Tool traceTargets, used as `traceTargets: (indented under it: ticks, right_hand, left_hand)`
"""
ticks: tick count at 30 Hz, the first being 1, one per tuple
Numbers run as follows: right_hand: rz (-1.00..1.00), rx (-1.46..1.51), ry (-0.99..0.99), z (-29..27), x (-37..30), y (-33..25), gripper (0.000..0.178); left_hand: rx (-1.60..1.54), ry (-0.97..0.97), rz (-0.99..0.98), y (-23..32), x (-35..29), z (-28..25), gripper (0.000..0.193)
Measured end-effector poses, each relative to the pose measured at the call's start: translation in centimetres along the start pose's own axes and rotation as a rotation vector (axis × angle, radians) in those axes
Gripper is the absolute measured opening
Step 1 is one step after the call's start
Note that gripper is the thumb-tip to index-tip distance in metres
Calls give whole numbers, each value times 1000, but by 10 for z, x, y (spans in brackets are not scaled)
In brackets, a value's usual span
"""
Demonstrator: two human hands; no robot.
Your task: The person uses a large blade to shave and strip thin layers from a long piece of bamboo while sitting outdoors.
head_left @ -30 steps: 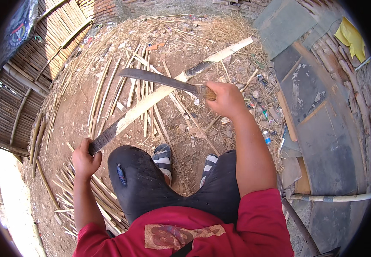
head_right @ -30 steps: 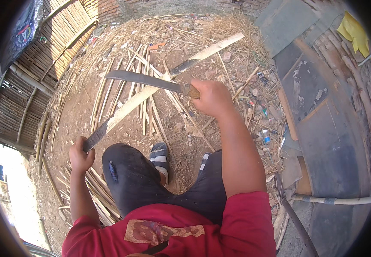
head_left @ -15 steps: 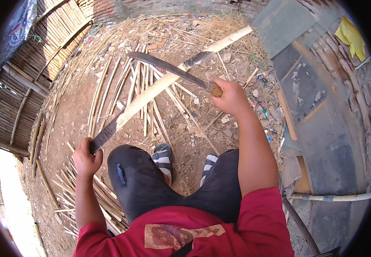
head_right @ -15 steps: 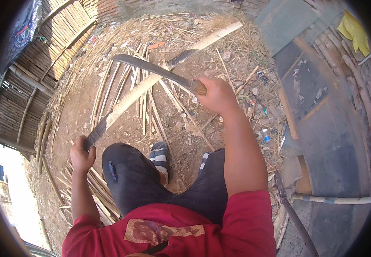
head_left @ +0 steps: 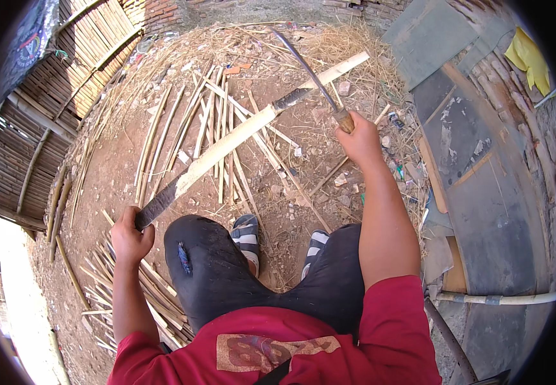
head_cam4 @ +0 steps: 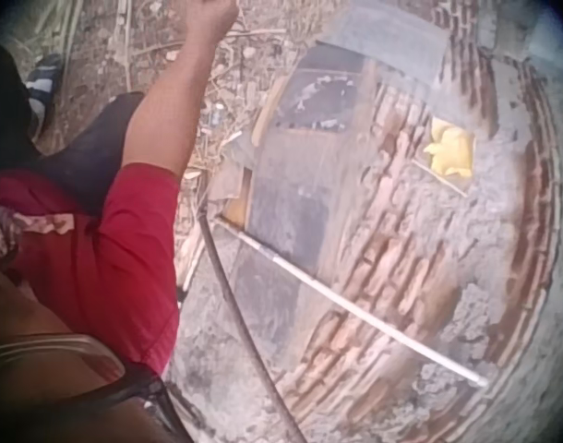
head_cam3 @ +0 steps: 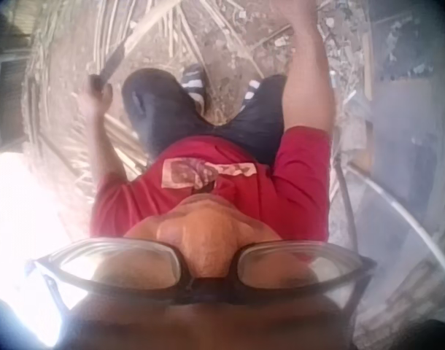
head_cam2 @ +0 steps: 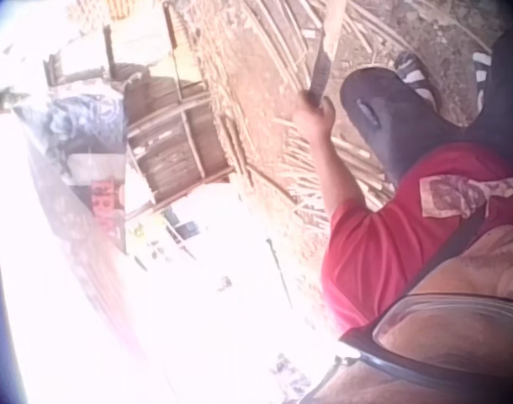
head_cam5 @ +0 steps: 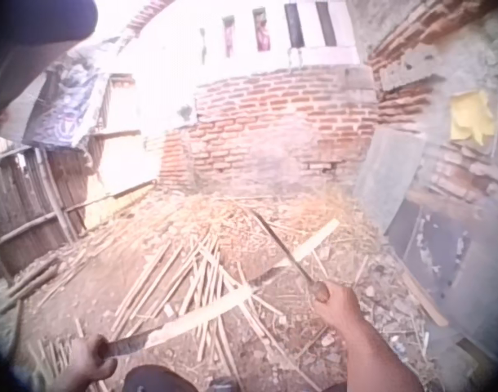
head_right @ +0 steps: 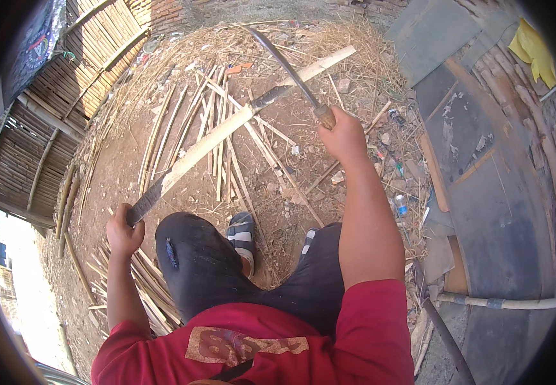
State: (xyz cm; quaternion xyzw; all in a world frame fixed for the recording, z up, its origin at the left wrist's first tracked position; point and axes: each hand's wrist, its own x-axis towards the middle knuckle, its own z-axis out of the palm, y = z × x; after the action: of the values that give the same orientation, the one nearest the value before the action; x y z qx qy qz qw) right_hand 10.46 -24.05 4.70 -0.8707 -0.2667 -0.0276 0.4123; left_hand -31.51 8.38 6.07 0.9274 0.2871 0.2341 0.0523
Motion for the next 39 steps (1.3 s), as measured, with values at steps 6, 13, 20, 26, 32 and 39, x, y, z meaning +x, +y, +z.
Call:
traceTargets:
  ticks: [6, 13, 20, 26, 32, 39]
  right_hand:
    - [-136, -59, -113, 16, -13, -27, 32]
    - [-217, -138, -136, -11, -13, -26, 31]
    - [-145, 6, -6, -7, -14, -15, 35]
    - [-313, -118, -184, -7, -18, -29, 26]
    - [-351, -130, -122, 2, -19, -29, 18]
    - [-283, -77, -87, -1, -15, -21, 24]
  left_hand:
    - [-41, 37, 47, 12, 0, 9, 26]
    - [2, 88, 86, -4, -7, 3, 27]
    - [56, 143, 101, -14, -10, 1, 27]
    - [98, 182, 184, -16, -11, -4, 27]
    - [52, 127, 132, -10, 1, 4, 27]
    - [-128, -58, 7, -13, -9, -1, 26]
